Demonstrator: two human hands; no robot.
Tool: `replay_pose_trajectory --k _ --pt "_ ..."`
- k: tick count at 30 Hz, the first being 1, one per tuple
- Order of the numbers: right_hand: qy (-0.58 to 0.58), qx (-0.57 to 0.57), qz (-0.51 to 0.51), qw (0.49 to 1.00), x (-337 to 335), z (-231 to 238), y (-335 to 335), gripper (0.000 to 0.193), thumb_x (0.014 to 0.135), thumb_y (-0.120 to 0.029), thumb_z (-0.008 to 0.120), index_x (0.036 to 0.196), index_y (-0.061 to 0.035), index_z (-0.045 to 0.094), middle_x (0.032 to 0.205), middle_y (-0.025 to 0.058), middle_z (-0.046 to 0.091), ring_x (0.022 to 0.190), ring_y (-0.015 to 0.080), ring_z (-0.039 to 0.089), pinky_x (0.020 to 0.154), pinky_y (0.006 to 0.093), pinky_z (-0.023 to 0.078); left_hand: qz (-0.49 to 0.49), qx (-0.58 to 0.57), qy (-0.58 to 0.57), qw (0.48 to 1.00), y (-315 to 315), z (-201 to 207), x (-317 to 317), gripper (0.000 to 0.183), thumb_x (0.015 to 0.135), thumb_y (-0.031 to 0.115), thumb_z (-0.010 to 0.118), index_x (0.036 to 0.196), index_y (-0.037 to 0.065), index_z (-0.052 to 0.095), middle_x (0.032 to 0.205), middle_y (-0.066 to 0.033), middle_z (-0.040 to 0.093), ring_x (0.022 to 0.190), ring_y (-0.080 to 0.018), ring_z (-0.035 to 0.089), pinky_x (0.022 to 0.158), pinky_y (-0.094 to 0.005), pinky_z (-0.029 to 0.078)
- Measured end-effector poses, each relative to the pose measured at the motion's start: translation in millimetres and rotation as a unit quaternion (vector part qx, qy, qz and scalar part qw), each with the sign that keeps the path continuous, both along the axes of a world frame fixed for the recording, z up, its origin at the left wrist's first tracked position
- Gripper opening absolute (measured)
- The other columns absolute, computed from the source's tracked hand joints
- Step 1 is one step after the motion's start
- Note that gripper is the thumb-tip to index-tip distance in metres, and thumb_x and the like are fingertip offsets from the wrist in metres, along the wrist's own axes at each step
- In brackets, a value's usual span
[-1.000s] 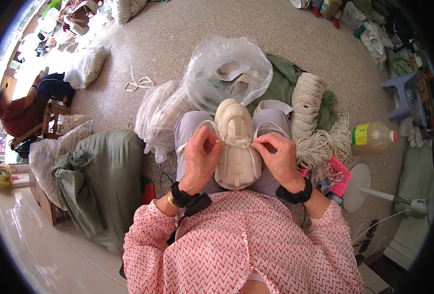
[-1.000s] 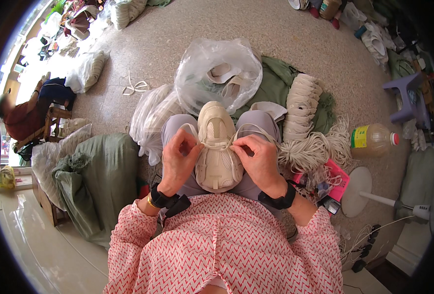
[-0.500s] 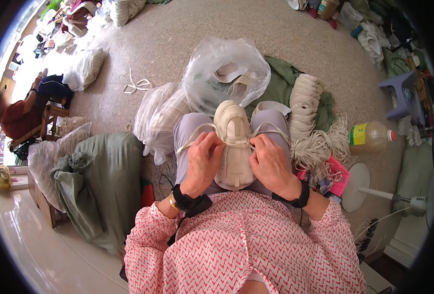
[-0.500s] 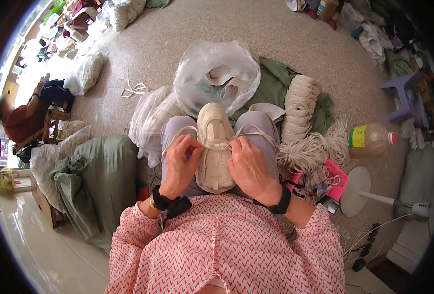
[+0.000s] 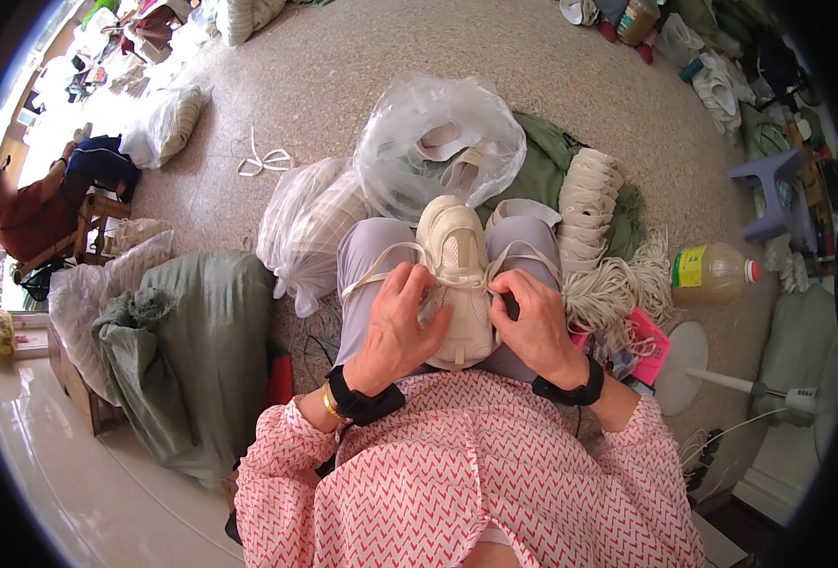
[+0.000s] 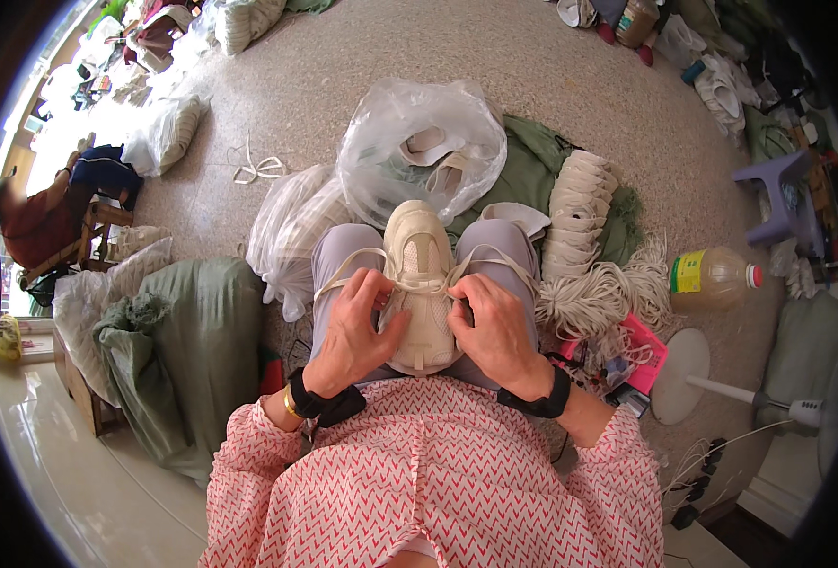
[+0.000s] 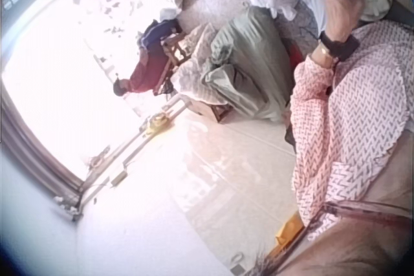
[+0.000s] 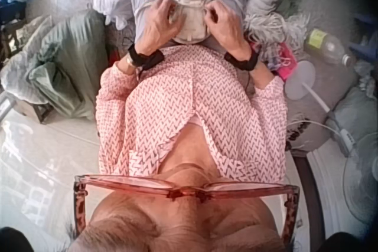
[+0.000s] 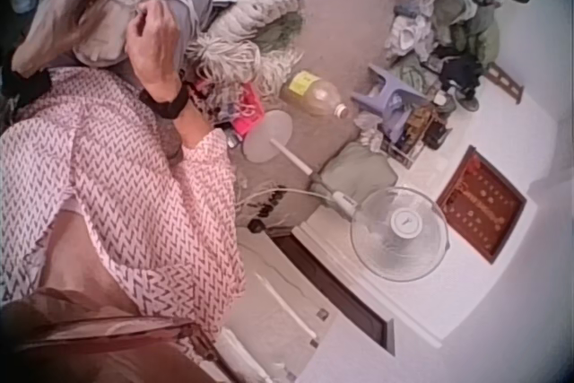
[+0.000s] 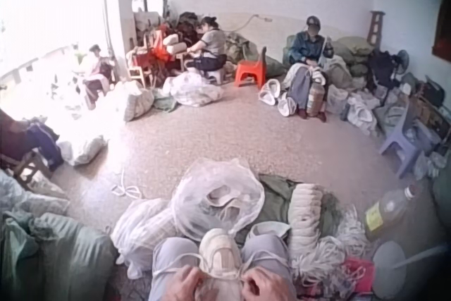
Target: Lacing a white sneaker while sitting in a work area.
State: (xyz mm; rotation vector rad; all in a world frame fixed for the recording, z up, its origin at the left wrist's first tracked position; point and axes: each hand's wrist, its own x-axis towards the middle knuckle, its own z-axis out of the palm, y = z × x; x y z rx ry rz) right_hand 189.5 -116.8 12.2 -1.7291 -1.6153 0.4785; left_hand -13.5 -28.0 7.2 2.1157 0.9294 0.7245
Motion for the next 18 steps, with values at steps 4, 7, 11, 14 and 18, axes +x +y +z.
replay_pose_trajectory --k 4,7,11,14,18 --pt "-0.033 -0.015 0.03 0.999 -0.7 8.4 0.2 0.017 0.085 0.0 0.068 0.101 -0.0022 0.062 0.092 0.015 0.068 0.085 0.0353 0.068 0.075 0.0441 0.055 -0.016 0.006 0.028 0.999 0.9 2.7 0.2 0.03 0.083 0.004 0.072 0.108 -0.002 0.055 0.095 -0.018 0.056 0.088 -0.0365 0.06 0.077 -0.0448 0.05" --pt "-0.094 0.005 0.061 0.994 -2.8 9.1 -0.1 0.015 0.084 -0.002 0.068 0.098 -0.0021 0.062 0.093 0.0148 0.068 0.087 0.035 0.069 0.075 0.0442 0.056 -0.04 0.052 0.049 0.997 2.9 3.8 2.9 0.028 0.084 0.003 0.068 0.108 -0.003 0.053 0.096 -0.0197 0.054 0.091 -0.0402 0.057 0.08 -0.0485 0.048" --pt "-0.196 -0.018 0.125 0.972 -1.9 19.4 5.4 0.014 0.081 -0.004 0.068 0.094 -0.0023 0.062 0.092 0.0135 0.065 0.088 0.0333 0.067 0.075 0.0422 0.057 -0.037 0.047 0.078 0.995 1.3 7.3 4.8 0.028 0.084 0.004 0.064 0.108 -0.004 0.051 0.099 -0.0214 0.054 0.095 -0.0416 0.056 0.083 -0.051 0.047" --pt "-0.301 -0.025 0.145 0.942 -3.9 23.2 12.1 0.014 0.08 -0.004 0.067 0.094 -0.003 0.062 0.091 0.0126 0.062 0.086 0.0306 0.066 0.075 0.0394 0.057 -0.025 0.037 0.092 0.995 -0.5 10.0 7.5 0.029 0.084 0.004 0.064 0.109 -0.004 0.051 0.1 -0.0221 0.054 0.097 -0.0422 0.056 0.084 -0.0518 0.047" --pt "-0.316 0.02 0.156 0.935 0.6 20.8 20.1 0.015 0.078 -0.005 0.067 0.092 -0.0044 0.06 0.092 0.01 0.062 0.084 0.0273 0.065 0.072 0.0377 0.057 -0.002 0.039 0.094 0.995 -3.7 6.9 9.6 0.03 0.083 0.004 0.065 0.109 -0.003 0.05 0.099 -0.0219 0.055 0.097 -0.0424 0.057 0.085 -0.0523 0.047"
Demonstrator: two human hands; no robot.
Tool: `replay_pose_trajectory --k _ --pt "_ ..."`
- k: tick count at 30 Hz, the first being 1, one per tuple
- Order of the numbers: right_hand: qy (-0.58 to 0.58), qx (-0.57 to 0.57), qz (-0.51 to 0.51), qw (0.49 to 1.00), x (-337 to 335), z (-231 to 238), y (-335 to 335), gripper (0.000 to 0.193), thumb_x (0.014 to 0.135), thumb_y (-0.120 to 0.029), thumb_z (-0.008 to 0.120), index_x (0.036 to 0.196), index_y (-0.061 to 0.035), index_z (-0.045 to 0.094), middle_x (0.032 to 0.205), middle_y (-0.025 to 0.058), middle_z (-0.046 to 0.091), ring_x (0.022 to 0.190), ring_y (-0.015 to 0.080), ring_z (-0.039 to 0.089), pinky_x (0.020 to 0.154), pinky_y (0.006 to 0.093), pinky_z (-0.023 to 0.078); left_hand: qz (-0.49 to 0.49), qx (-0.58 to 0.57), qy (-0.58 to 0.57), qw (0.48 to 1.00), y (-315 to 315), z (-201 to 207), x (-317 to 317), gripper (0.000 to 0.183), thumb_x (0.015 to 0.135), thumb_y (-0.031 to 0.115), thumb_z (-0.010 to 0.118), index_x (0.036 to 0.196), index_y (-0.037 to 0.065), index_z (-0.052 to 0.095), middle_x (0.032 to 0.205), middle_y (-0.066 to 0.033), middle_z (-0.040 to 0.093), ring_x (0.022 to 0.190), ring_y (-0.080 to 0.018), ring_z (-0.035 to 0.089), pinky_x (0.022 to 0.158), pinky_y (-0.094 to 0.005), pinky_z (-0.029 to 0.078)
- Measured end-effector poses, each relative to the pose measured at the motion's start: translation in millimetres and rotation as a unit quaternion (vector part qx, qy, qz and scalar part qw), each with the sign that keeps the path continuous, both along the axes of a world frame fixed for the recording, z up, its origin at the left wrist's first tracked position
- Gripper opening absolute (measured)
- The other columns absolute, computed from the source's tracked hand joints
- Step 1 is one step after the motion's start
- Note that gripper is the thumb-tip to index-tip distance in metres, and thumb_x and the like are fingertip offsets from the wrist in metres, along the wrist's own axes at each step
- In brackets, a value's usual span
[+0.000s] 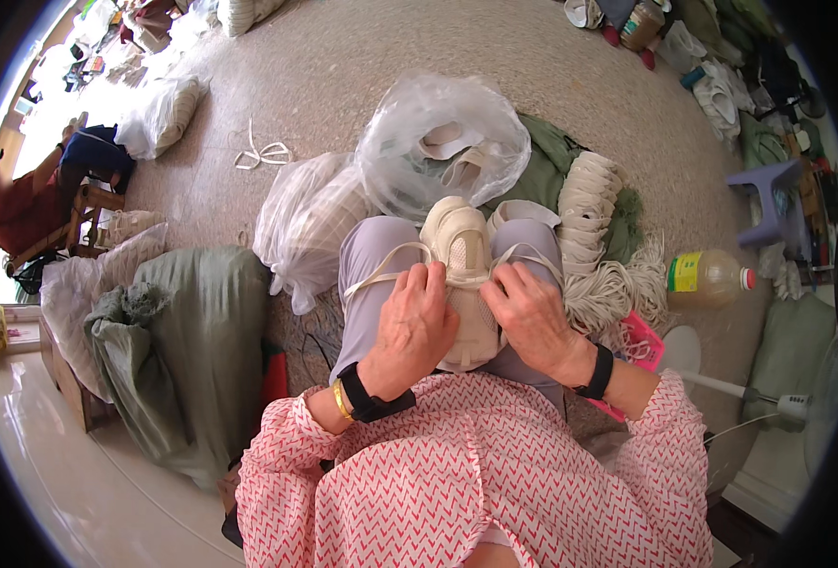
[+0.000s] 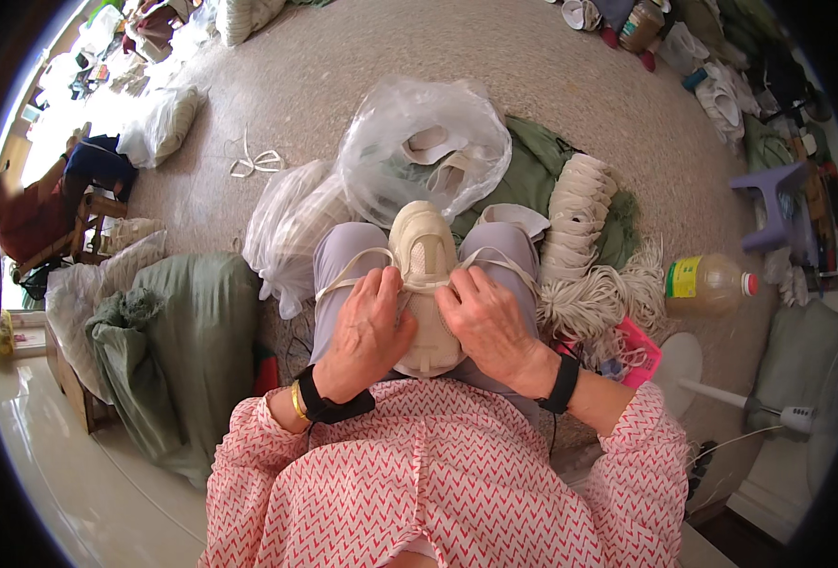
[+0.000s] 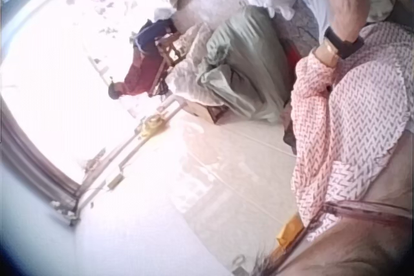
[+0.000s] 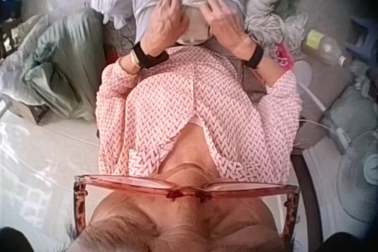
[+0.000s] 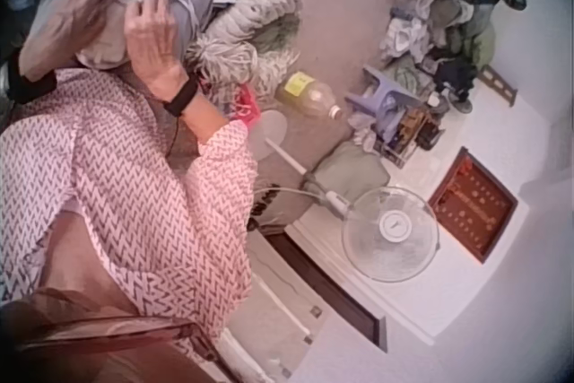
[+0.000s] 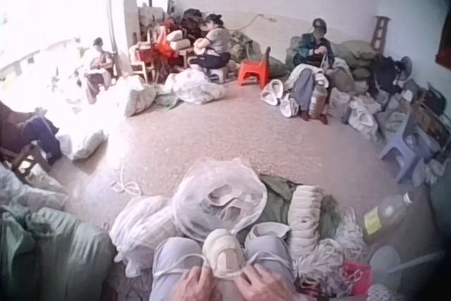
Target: Lacing a white sneaker while sitting in a work area.
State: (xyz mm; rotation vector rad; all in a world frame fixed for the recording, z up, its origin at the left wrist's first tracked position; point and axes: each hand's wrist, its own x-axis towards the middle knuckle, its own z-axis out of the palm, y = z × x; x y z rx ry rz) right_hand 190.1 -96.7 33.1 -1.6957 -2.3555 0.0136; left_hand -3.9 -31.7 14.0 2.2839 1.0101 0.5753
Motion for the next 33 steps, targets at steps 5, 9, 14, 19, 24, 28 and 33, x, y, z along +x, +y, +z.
replay_pose_trajectory --k 5,9,14,19,24,28,33 --pt "0.277 -0.074 -0.043 0.957 -17.6 -0.4 -7.3 0.007 0.089 -0.003 0.064 0.094 -0.0022 0.059 0.093 0.0151 0.061 0.085 0.0376 0.066 0.071 0.0444 0.055 0.019 -0.012 -0.013 1.0 1.5 -7.4 -0.3 0.029 0.083 0.004 0.065 0.107 -0.002 0.05 0.097 -0.0215 0.055 0.096 -0.0419 0.057 0.083 -0.0516 0.047" --pt "0.359 -0.104 -0.052 0.926 -30.9 6.3 -6.2 0.005 0.097 -0.004 0.061 0.099 -0.0002 0.06 0.096 0.0186 0.062 0.087 0.0415 0.066 0.072 0.0471 0.053 0.01 -0.012 -0.026 1.0 2.3 -14.1 -3.7 0.026 0.085 0.004 0.064 0.106 -0.002 0.049 0.097 -0.0217 0.055 0.096 -0.0419 0.057 0.082 -0.0511 0.046" --pt "0.284 -0.065 -0.091 0.952 -34.3 -13.1 6.8 0.012 0.097 -0.008 0.064 0.107 -0.0006 0.064 0.097 0.0186 0.063 0.088 0.0409 0.067 0.074 0.0487 0.055 -0.008 -0.001 -0.026 1.0 1.8 -7.8 -4.6 0.026 0.087 0.003 0.063 0.108 -0.003 0.049 0.098 -0.0232 0.055 0.096 -0.043 0.057 0.084 -0.0519 0.046" --pt "0.261 -0.059 -0.107 0.957 -39.3 -23.4 8.4 0.012 0.095 -0.009 0.066 0.105 -0.0014 0.063 0.097 0.0179 0.063 0.088 0.0395 0.067 0.075 0.0479 0.055 -0.014 0.004 -0.018 1.0 1.8 -6.4 -2.2 0.027 0.088 0.002 0.061 0.111 -0.005 0.049 0.1 -0.0248 0.054 0.098 -0.0444 0.055 0.086 -0.0526 0.046" --pt "0.268 -0.043 -0.107 0.957 -41.7 -26.2 9.8 0.013 0.094 -0.008 0.067 0.104 -0.0018 0.063 0.097 0.0173 0.063 0.087 0.0386 0.067 0.074 0.0473 0.055 -0.025 0.017 -0.013 0.999 3.8 -10.6 -3.5 0.028 0.087 0.001 0.061 0.112 -0.006 0.049 0.1 -0.0253 0.054 0.098 -0.0447 0.055 0.086 -0.0526 0.046" --pt "0.254 -0.039 -0.109 0.96 -41.2 -29.5 12.2 0.013 0.093 -0.008 0.068 0.103 -0.0025 0.062 0.095 0.0156 0.062 0.086 0.038 0.068 0.072 0.0466 0.056 -0.024 0.011 0.014 1.0 4.0 -10.9 -3.2 0.037 0.083 0.0 0.066 0.116 -0.005 0.05 0.105 -0.0232 0.055 0.1 -0.0414 0.055 0.088 -0.0478 0.05" --pt "0.237 -0.018 -0.094 0.967 -42.5 -31.2 12.4 0.013 0.091 -0.007 0.069 0.099 -0.0037 0.06 0.093 0.0145 0.062 0.084 0.0363 0.068 0.071 0.0452 0.056 -0.025 0.01 0.003 1.0 5.1 -10.9 -2.2 0.031 0.083 0.0 0.065 0.11 -0.004 0.05 0.104 -0.0218 0.056 0.1 -0.0413 0.056 0.087 -0.0486 0.049"
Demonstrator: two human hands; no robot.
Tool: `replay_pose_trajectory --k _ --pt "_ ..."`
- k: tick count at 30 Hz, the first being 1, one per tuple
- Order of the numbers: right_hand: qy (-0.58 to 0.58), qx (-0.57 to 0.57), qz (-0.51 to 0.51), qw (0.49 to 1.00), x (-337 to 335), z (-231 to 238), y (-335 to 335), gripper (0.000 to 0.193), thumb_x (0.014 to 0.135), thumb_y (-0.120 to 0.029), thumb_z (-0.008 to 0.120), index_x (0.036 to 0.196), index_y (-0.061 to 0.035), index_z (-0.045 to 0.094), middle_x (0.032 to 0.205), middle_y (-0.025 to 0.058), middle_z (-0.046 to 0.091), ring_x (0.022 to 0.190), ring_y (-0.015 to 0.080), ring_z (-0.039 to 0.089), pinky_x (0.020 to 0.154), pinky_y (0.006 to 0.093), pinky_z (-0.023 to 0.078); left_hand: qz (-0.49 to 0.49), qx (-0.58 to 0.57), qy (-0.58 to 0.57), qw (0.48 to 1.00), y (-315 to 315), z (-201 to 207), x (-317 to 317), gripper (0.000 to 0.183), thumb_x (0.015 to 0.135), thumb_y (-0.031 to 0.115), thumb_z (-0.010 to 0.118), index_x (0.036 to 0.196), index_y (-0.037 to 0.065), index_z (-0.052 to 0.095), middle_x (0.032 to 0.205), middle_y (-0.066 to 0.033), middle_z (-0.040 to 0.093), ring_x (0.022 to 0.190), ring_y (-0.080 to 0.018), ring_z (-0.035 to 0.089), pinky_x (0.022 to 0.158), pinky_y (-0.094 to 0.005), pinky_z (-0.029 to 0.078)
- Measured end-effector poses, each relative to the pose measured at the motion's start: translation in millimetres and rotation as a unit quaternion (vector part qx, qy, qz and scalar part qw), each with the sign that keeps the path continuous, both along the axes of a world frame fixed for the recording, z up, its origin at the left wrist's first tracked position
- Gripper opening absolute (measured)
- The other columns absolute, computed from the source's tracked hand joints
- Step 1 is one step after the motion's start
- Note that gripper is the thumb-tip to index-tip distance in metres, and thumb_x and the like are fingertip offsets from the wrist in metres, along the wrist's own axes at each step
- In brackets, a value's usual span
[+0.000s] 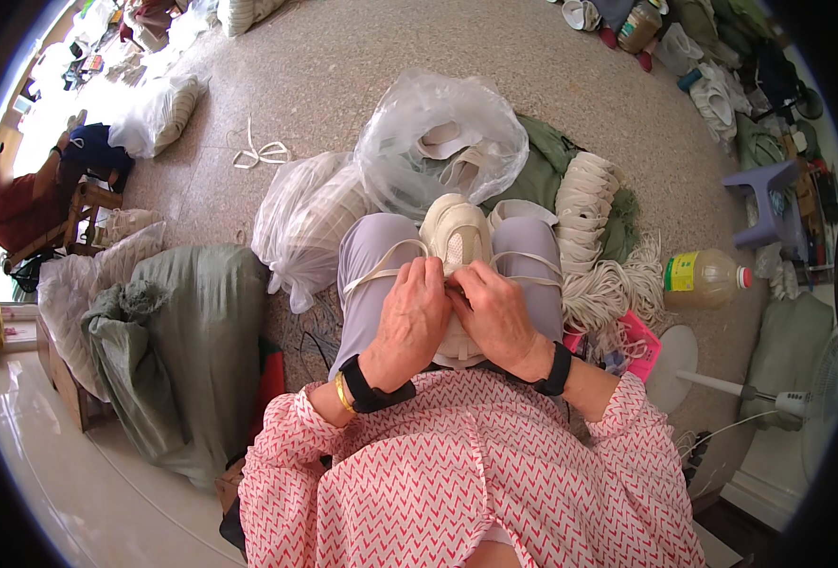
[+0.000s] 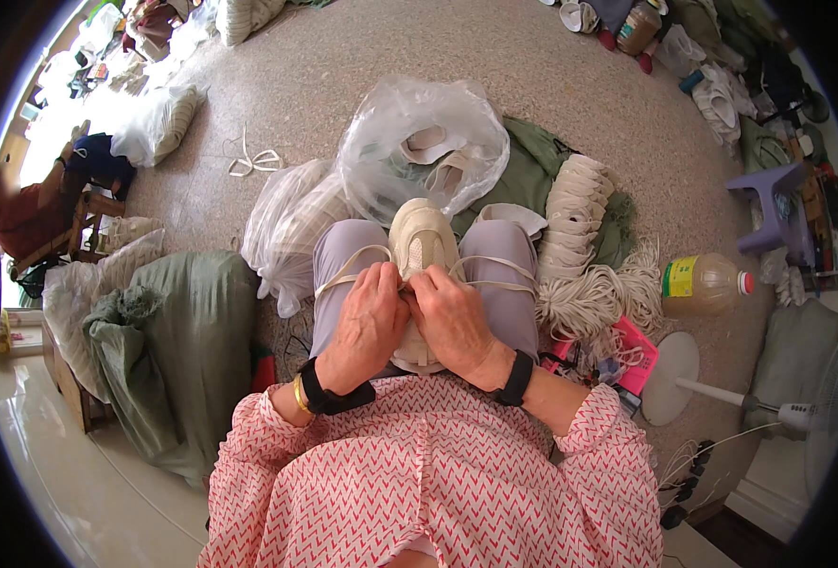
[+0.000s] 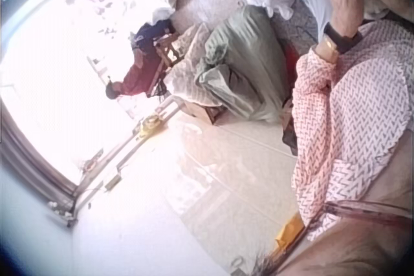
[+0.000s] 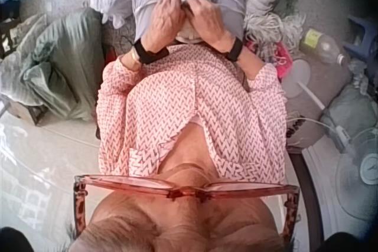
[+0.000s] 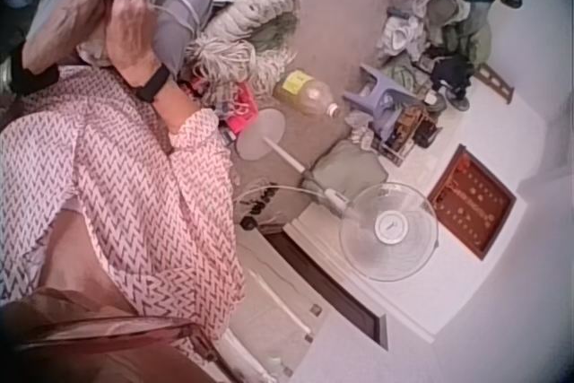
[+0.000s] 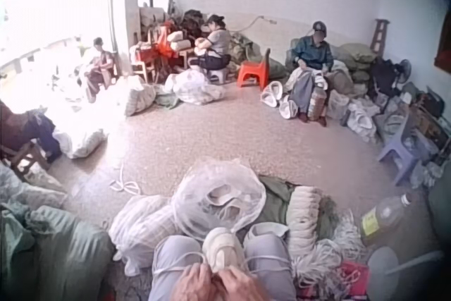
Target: Lacing a white sneaker while sitting in a work area.
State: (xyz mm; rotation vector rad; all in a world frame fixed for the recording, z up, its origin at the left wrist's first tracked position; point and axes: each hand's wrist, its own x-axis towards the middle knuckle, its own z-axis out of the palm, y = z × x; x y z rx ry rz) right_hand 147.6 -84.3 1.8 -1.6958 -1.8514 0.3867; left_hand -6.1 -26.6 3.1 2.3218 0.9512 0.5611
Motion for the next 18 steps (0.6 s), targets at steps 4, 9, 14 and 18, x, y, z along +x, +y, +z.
replay_pose_trajectory --k 4,9,14,18 --pt "-0.033 -0.003 -0.006 0.999 -3.6 -3.9 -0.7 0.012 0.09 -0.007 0.07 0.097 -0.0034 0.061 0.092 0.0147 0.063 0.082 0.0365 0.068 0.07 0.0462 0.055 0.01 -0.006 -0.059 0.998 0.1 -2.7 1.1 0.021 0.085 -0.001 0.06 0.103 -0.002 0.049 0.095 -0.023 0.054 0.094 -0.0447 0.055 0.081 -0.0526 0.046" --pt "-0.021 -0.024 -0.024 0.999 -5.5 -3.1 1.8 0.009 0.092 -0.006 0.067 0.095 -0.0021 0.06 0.091 0.0165 0.063 0.081 0.0394 0.067 0.069 0.0486 0.053 0.02 0.005 -0.069 0.997 -1.7 0.1 -1.4 0.021 0.086 -0.003 0.059 0.104 -0.002 0.05 0.093 -0.0211 0.055 0.091 -0.0435 0.056 0.078 -0.0516 0.046" --pt "-0.059 -0.04 0.015 0.997 -2.7 5.6 -1.6 0.018 0.084 0.0 0.064 0.1 0.0017 0.055 0.092 0.0202 0.062 0.08 0.0396 0.069 0.068 0.0479 0.056 0.022 -0.012 -0.077 0.997 -2.6 3.3 -4.3 0.02 0.087 -0.003 0.059 0.105 -0.002 0.05 0.093 -0.021 0.055 0.091 -0.043 0.057 0.078 -0.0517 0.046" --pt "-0.061 -0.044 0.018 0.997 -3.2 7.9 -2.0 0.02 0.083 0.001 0.064 0.101 0.0017 0.054 0.093 0.0207 0.062 0.079 0.04 0.069 0.068 0.0484 0.056 0.02 -0.006 -0.081 0.996 -3.1 2.6 -3.5 0.019 0.088 -0.003 0.058 0.105 -0.002 0.05 0.092 -0.0208 0.055 0.089 -0.0429 0.057 0.077 -0.0516 0.047"
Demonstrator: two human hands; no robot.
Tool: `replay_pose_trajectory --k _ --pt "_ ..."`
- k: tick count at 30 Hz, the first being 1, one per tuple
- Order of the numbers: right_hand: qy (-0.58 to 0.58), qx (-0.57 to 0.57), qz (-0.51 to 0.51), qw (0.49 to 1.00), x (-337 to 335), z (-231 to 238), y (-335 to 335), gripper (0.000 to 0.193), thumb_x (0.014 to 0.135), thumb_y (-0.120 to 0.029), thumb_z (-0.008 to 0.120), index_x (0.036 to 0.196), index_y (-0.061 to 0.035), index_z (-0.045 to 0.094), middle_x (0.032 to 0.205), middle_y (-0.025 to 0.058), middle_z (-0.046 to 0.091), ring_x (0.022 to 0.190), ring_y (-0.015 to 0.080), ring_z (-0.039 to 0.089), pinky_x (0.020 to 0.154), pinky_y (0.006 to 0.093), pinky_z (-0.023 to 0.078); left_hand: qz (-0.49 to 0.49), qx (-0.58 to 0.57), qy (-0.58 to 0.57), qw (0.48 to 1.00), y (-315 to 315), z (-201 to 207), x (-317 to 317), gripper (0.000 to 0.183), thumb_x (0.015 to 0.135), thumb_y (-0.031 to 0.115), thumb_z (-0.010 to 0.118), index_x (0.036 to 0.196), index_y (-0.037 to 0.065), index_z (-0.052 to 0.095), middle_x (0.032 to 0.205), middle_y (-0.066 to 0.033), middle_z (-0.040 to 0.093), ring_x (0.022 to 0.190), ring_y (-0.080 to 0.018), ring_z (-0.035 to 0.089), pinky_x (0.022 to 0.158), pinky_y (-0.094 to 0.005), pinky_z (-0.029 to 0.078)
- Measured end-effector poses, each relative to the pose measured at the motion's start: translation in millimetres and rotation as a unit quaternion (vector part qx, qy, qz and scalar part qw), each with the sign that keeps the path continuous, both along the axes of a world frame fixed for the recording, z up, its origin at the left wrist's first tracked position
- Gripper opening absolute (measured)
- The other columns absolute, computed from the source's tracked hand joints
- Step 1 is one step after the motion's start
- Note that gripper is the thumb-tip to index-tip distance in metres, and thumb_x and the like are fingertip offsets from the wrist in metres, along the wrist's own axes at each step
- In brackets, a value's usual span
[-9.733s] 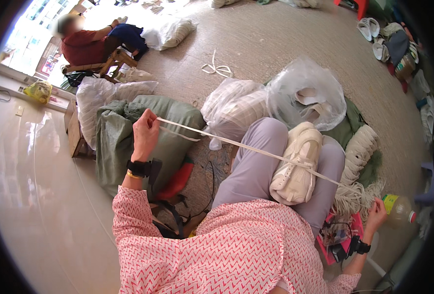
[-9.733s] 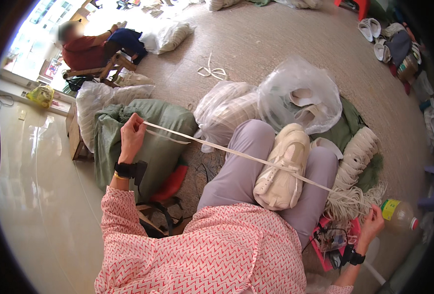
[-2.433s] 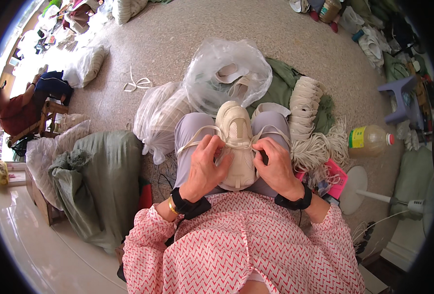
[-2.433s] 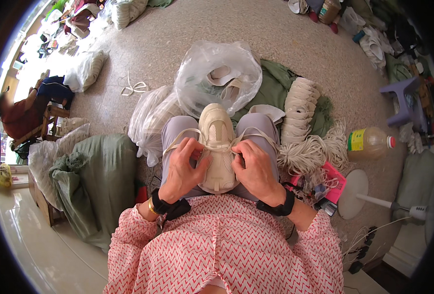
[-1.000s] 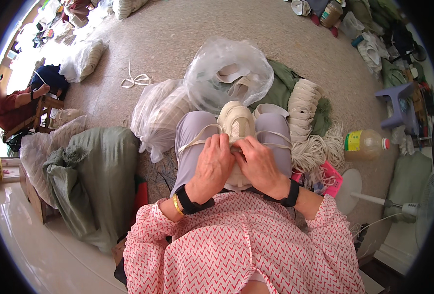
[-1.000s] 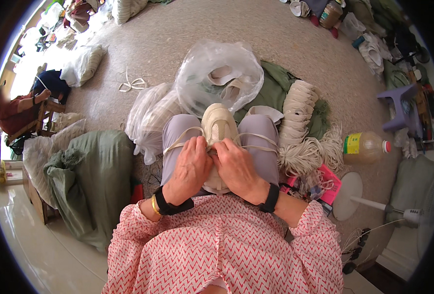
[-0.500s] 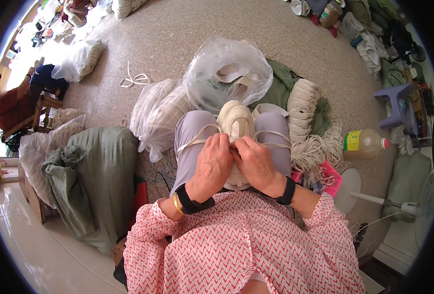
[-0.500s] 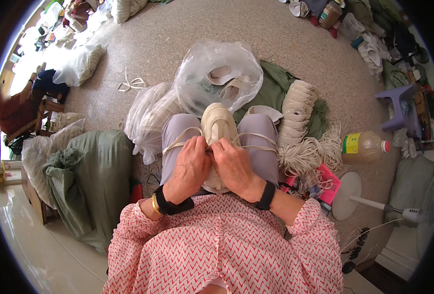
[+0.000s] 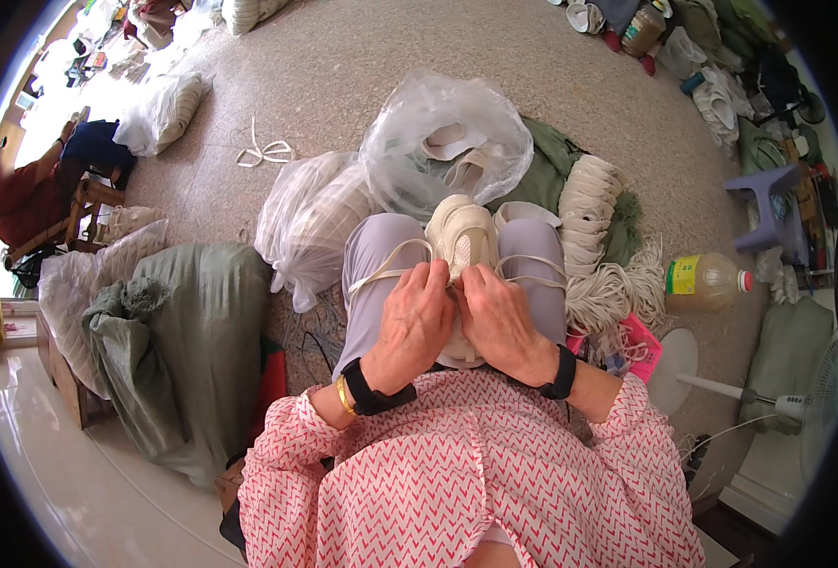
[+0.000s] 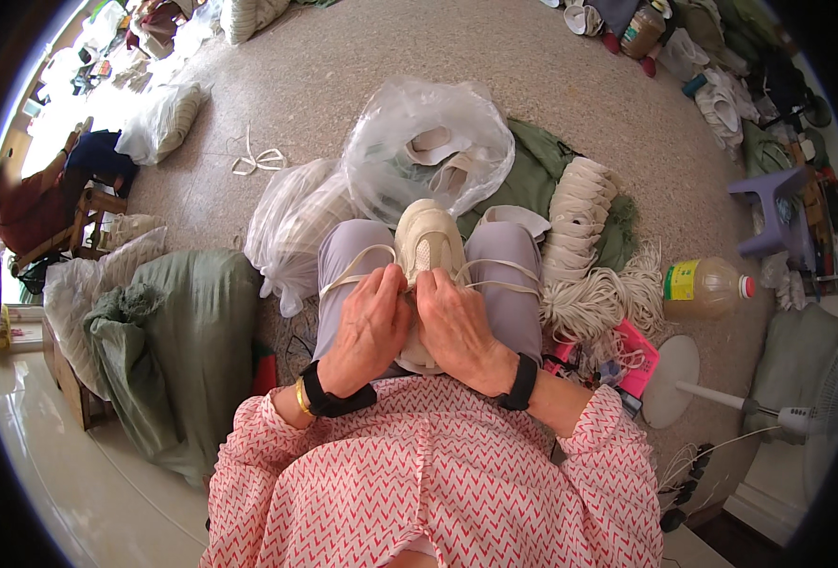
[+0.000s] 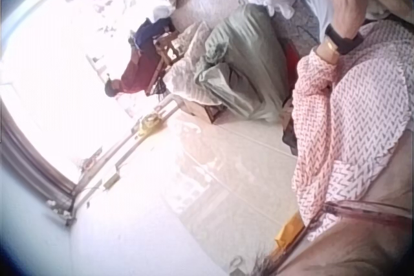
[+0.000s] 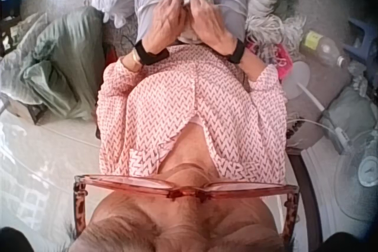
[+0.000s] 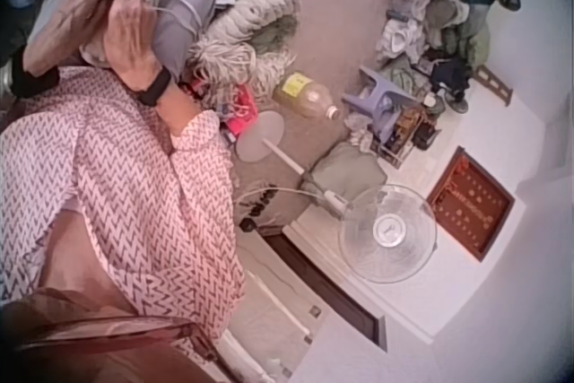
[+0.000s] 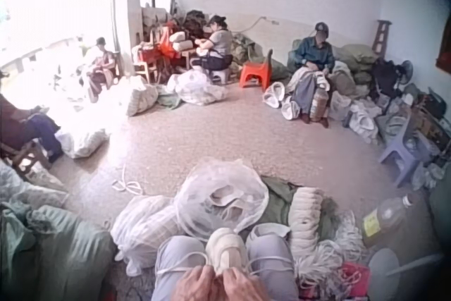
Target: Lacing a white sneaker while sitting in a work area.
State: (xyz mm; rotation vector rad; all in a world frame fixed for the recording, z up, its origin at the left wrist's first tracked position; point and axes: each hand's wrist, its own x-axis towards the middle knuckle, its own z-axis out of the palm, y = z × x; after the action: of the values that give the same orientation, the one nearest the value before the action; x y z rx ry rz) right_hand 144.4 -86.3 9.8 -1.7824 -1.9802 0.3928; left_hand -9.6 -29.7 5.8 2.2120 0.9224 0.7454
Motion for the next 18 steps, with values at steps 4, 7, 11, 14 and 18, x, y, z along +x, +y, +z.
replay_pose_trajectory --k 4,7,11,14,18 --pt "0.046 0.009 -0.031 0.998 -0.7 -0.7 -4.6 0.012 0.089 -0.001 0.064 0.097 0.0004 0.055 0.091 0.02 0.063 0.08 0.042 0.067 0.068 0.05 0.054 0.003 0.001 -0.022 1.0 2.2 -2.9 0.4 0.019 0.088 -0.004 0.058 0.105 -0.001 0.05 0.09 -0.0203 0.055 0.086 -0.0432 0.057 0.075 -0.0513 0.047" --pt "0.105 0.008 -0.046 0.993 5.2 8.3 -10.8 0.009 0.092 -0.002 0.066 0.093 -0.0001 0.057 0.088 0.0181 0.064 0.078 0.0393 0.065 0.066 0.0478 0.052 0.006 0.009 -0.01 1.0 2.4 -0.2 -0.5 0.019 0.087 -0.005 0.058 0.104 -0.001 0.05 0.089 -0.02 0.055 0.084 -0.0428 0.058 0.073 -0.0506 0.047" --pt "0.244 -0.126 -0.05 0.96 26.3 57.4 -24.1 0.011 0.093 -0.006 0.069 0.089 0.0008 0.062 0.078 0.0135 0.067 0.065 0.025 0.066 0.06 0.0374 0.051 0.002 0.001 -0.023 1.0 2.5 -3.4 -2.9 0.018 0.087 -0.004 0.061 0.102 -0.002 0.052 0.089 -0.0189 0.055 0.082 -0.0398 0.058 0.071 -0.0473 0.048" --pt "0.353 -0.188 -0.044 0.916 39.0 128.9 -37.3 0.014 0.094 -0.008 0.071 0.086 0.0016 0.065 0.071 0.0063 0.064 0.062 0.011 0.059 0.058 0.0278 0.047 -0.003 -0.03 -0.041 0.999 4.0 -0.7 -6.7 0.018 0.088 -0.005 0.064 0.103 -0.002 0.054 0.091 -0.0166 0.057 0.081 -0.0348 0.06 0.071 -0.0425 0.05" --pt "0.301 -0.193 -0.008 0.934 46.1 159.8 -30.8 0.014 0.096 -0.01 0.071 0.09 0.0011 0.065 0.074 -0.0009 0.062 0.067 0.0034 0.054 0.059 0.0237 0.045 -0.107 -0.15 -0.113 0.976 15.3 21.4 -4.7 0.018 0.092 -0.007 0.065 0.108 -0.001 0.058 0.101 -0.0126 0.065 0.09 -0.0235 0.067 0.078 -0.0343 0.055"
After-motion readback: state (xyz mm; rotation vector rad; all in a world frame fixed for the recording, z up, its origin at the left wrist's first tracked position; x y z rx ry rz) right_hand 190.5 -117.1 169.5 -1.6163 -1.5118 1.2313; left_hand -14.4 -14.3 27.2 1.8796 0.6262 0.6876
